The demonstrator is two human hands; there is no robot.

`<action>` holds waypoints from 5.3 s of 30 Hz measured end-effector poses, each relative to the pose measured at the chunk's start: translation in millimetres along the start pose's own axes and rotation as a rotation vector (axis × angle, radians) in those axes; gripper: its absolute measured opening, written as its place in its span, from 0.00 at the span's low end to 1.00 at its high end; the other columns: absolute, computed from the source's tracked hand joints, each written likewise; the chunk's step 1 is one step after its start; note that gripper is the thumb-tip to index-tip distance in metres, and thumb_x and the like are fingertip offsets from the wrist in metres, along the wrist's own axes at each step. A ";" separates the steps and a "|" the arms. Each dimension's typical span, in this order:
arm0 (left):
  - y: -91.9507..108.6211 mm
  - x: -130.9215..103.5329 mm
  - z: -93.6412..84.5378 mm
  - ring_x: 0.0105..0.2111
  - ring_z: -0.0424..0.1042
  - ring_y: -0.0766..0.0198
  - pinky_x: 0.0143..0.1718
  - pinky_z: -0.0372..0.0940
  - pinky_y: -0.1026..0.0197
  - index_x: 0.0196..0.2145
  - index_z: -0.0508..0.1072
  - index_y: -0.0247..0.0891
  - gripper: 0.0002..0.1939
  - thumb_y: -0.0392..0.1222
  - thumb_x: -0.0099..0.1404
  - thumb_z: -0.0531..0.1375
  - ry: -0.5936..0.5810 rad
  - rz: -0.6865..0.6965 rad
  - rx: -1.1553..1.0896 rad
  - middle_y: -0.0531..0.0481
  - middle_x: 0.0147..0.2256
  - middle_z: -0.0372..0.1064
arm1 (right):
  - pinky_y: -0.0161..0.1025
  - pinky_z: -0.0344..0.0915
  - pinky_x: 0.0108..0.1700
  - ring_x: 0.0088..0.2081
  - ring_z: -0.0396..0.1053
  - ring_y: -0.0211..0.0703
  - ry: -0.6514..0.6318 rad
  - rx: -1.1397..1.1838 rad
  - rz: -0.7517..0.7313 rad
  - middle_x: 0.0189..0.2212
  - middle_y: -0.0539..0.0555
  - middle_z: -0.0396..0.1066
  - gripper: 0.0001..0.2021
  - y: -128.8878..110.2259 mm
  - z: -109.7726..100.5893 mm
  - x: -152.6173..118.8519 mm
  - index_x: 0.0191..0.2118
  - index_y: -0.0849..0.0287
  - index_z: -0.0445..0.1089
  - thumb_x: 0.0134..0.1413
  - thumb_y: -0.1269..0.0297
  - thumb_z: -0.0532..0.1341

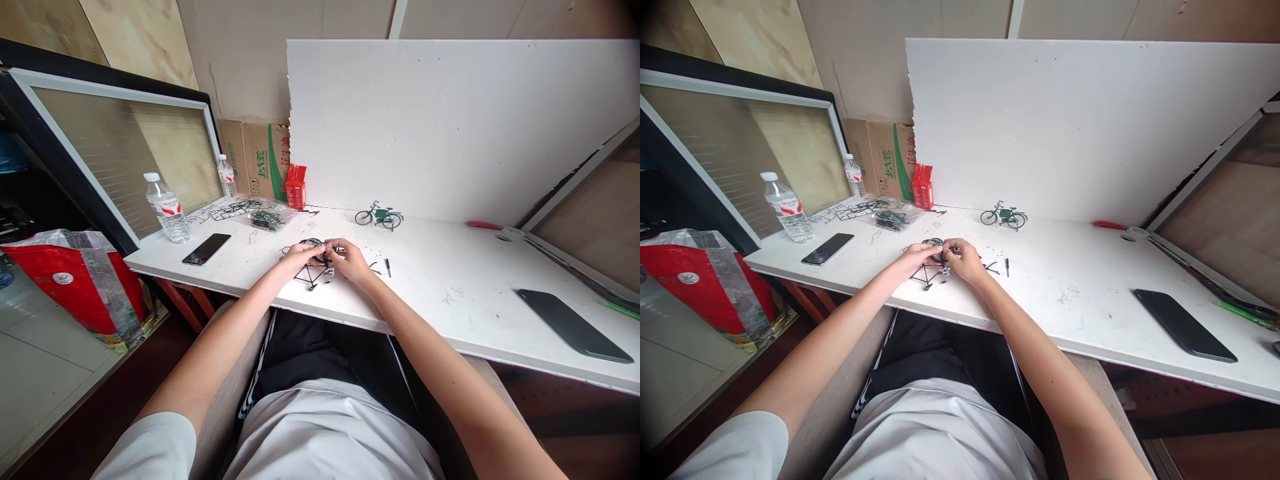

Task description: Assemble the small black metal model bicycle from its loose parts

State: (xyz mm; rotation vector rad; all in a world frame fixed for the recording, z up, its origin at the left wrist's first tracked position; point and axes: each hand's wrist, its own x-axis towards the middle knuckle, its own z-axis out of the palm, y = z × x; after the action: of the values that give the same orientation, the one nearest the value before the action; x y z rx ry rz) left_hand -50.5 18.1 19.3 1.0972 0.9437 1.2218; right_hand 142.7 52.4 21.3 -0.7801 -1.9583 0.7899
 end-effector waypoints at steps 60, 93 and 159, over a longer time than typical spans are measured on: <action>-2.0 -11.2 2.5 0.38 0.78 0.59 0.49 0.73 0.51 0.42 0.80 0.31 0.19 0.49 0.61 0.73 0.019 0.095 0.070 0.42 0.40 0.79 | 0.50 0.74 0.54 0.58 0.74 0.55 0.018 -0.054 -0.049 0.53 0.56 0.80 0.20 -1.3 -7.4 0.9 0.45 0.53 0.83 0.50 0.73 0.58; -3.2 -9.5 2.4 0.38 0.78 0.58 0.49 0.74 0.50 0.41 0.81 0.31 0.19 0.50 0.61 0.73 -0.008 0.099 0.152 0.40 0.43 0.79 | 0.44 0.73 0.45 0.52 0.75 0.51 0.013 -0.109 -0.060 0.48 0.59 0.78 0.09 -2.8 -5.6 -0.8 0.39 0.55 0.80 0.60 0.56 0.66; -5.2 -11.6 1.5 0.40 0.77 0.58 0.47 0.74 0.52 0.42 0.82 0.31 0.24 0.56 0.60 0.73 -0.023 0.106 0.184 0.40 0.45 0.79 | 0.42 0.72 0.43 0.52 0.75 0.51 0.002 -0.094 -0.053 0.48 0.59 0.78 0.10 -2.4 -7.3 -2.9 0.40 0.55 0.80 0.60 0.54 0.67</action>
State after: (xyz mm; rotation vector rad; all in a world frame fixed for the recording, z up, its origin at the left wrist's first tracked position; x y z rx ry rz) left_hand -49.3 6.3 14.3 1.3189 1.0056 1.2232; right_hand 149.8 50.4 24.9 -0.7810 -2.0175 0.6694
